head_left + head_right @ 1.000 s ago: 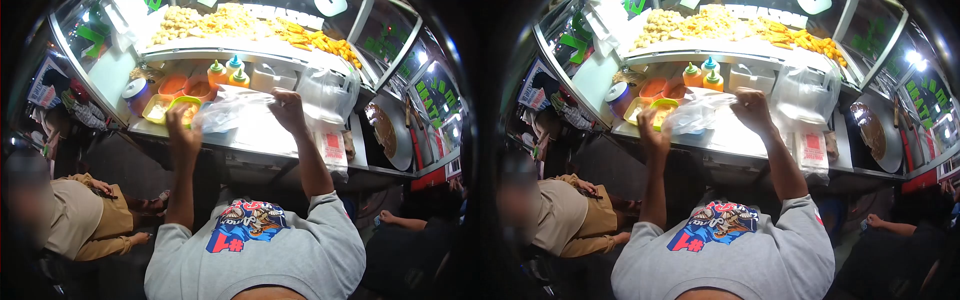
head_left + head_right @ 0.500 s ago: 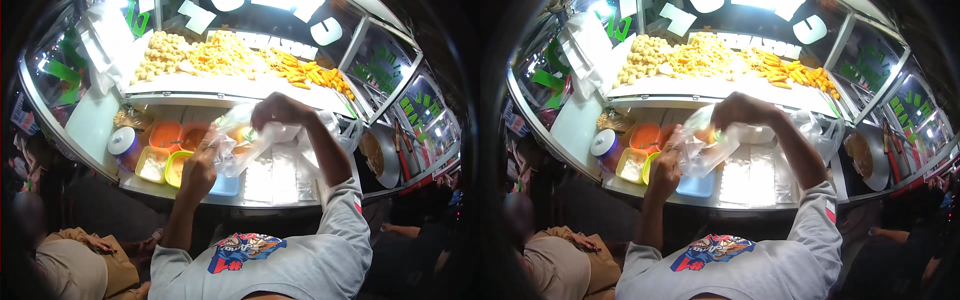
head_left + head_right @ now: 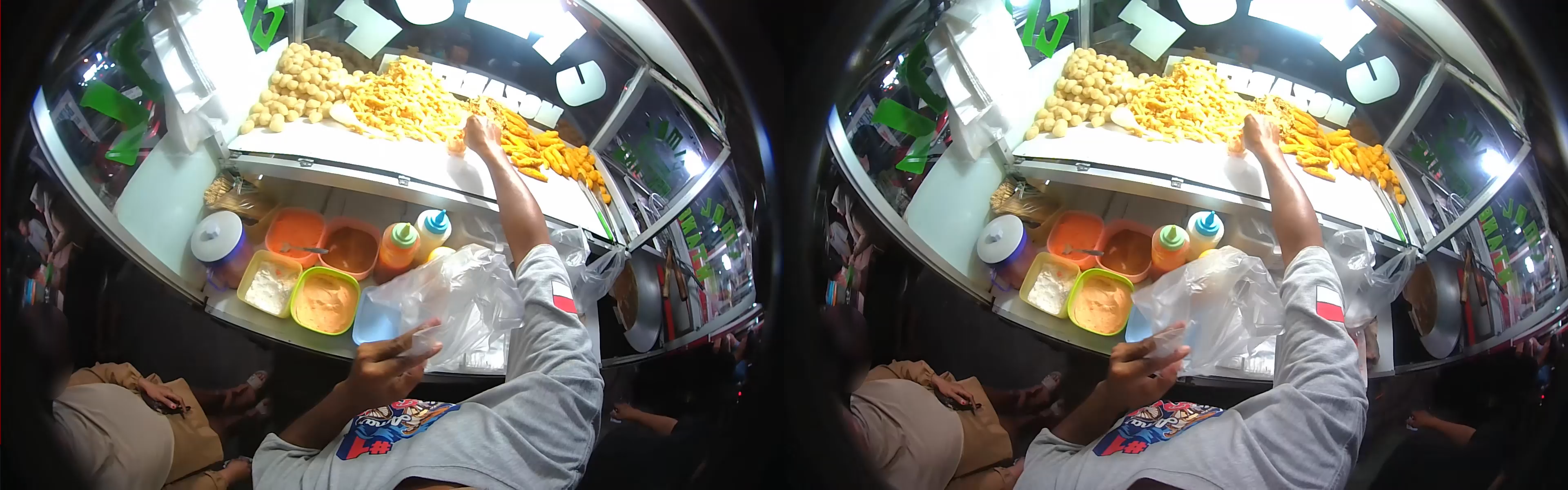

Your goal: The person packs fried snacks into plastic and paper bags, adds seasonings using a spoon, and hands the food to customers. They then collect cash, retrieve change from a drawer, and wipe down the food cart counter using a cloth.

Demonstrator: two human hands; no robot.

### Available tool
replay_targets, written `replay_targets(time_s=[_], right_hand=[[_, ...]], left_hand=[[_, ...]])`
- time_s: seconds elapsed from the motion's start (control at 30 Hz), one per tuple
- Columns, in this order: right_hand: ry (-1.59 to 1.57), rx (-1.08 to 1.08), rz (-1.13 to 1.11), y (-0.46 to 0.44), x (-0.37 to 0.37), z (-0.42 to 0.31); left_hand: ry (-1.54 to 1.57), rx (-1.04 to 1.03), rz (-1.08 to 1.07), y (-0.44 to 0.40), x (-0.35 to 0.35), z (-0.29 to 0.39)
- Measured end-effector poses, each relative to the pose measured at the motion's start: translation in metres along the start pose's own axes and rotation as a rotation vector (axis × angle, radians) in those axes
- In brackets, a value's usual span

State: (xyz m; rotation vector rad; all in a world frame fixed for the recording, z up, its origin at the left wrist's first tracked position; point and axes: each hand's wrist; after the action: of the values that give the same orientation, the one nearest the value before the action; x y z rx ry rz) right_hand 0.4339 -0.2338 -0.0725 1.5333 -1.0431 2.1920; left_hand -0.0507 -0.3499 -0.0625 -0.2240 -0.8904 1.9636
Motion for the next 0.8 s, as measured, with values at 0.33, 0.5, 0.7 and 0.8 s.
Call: replay_targets(time_s=[0.33, 0.5, 0.7, 0.8], right_hand=[[-0.920, -0.117, -0.154, 0.024, 0.130, 0.071], [-1.164, 0.018, -0.187, 0.134, 0.213, 0.090], [-1.318, 0.053, -0.540, 0.303, 0.193, 0.082], [-1.279, 0.183, -0.550, 0.376, 0.139, 0.087]], left_hand=[[0.669, 0.316, -0.200, 0.011, -0.096, 0.011], [1.076, 0.674, -0.081, 0.011, -0.180, -0.047], [1.144, 0.769, 0.209, 0.074, -0.201, -0.083], [1.008, 0.735, 0.368, 0.114, -0.176, -0.078]])
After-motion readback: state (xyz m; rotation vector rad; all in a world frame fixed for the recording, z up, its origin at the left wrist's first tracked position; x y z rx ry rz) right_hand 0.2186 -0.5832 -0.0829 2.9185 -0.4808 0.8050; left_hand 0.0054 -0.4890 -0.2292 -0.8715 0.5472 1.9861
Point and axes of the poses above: each hand's wrist, its own y-axis away from the middle knuckle, its own x-axis out of the back of the hand, z = x × y, and after that the axes turned 12 degrees about y, right-handed
